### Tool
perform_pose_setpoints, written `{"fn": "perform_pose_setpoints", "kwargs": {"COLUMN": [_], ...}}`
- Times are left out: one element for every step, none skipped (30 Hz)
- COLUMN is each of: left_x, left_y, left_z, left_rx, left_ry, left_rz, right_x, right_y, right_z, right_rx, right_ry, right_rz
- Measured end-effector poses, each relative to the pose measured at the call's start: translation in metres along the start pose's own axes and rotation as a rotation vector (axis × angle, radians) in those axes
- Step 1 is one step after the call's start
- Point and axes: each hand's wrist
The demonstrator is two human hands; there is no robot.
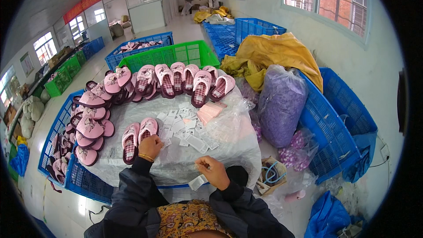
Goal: The person sits on the floor and repeatedly picks up small paper tags, folds them, and attaches them to pink slippers using a small tool. The person handles multiple slippers and tags, placing finished pairs aside.
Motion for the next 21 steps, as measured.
{"fn": "perform_pose_setpoints", "kwargs": {"left_x": [0.003,0.005,0.011,0.019,0.022,0.029,0.034,0.039,0.045,0.049,0.049,0.055,0.061,0.058,0.059,0.059,0.061,0.061,0.062,0.062,0.062], "left_y": [0.003,0.007,0.009,0.011,0.014,0.013,0.013,0.012,0.01,0.009,0.01,0.01,0.014,0.019,0.017,0.017,0.019,0.018,0.017,0.016,0.015], "left_z": [-0.006,-0.015,-0.025,-0.032,-0.042,-0.049,-0.055,-0.059,-0.064,-0.067,-0.071,-0.075,-0.084,-0.091,-0.089,-0.089,-0.088,-0.087,-0.086,-0.084,-0.084], "left_rx": [0.076,0.152,0.223,0.317,0.41,0.502,0.494,0.48,0.487,0.488,0.498,0.514,0.625,0.731,0.758,0.793,0.815,0.806,0.799,0.793,0.788], "left_ry": [-0.049,-0.1,-0.139,-0.091,-0.042,0.022,-0.023,-0.056,-0.072,-0.084,-0.081,-0.073,0.006,0.064,0.082,0.092,0.117,0.114,0.112,0.109,0.128], "left_rz": [-0.02,-0.041,-0.05,-0.007,0.033,0.085,0.075,0.075,0.064,0.054,0.081,0.108,0.157,0.175,0.191,0.204,0.239,0.242,0.246,0.249,0.251], "right_x": [-0.001,-0.002,-0.002,-0.004,-0.008,-0.01,-0.012,-0.015,-0.017,-0.02,-0.023,-0.026,-0.027,-0.028,-0.028,-0.028,-0.027,-0.029,-0.029,-0.029,-0.031], "right_y": [0.0,0.0,-0.001,-0.005,-0.008,-0.012,-0.014,-0.017,-0.023,-0.024,-0.025,-0.025,-0.025,-0.026,-0.028,-0.03,-0.033,-0.033,-0.035,-0.036,-0.037], "right_z": [-0.001,-0.001,-0.003,-0.001,0.002,0.007,0.009,0.015,0.017,0.008,0.017,0.021,0.027,0.026,0.03,0.032,0.033,0.031,0.028,0.024,0.02], "right_rx": [-0.002,-0.005,0.011,0.023,0.035,0.008,-0.025,0.007,-0.031,-0.025,-0.042,0.066,-0.112,-0.147,-0.128,-0.137,-0.145,-0.151,-0.151,-0.148,-0.147], "right_ry": [0.023,0.048,0.059,0.061,0.065,0.03,0.012,-0.035,-0.009,0.007,-0.067,-0.068,-0.101,-0.042,-0.075,-0.109,-0.143,-0.163,-0.182,-0.186,-0.186], "right_rz": [-0.01,-0.02,-0.041,-0.054,-0.067,-0.101,-0.113,-0.113,-0.201,-0.177,-0.183,-0.203,-0.179,-0.176,-0.17,-0.16,-0.151,-0.148,-0.144,-0.141,-0.137]}}
Point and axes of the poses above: each hand's wrist, its own x-axis away from the middle knuckle, its own y-axis out of the back of the hand, z = x × y, and after that the axes turned 10 degrees about -z, right-handed
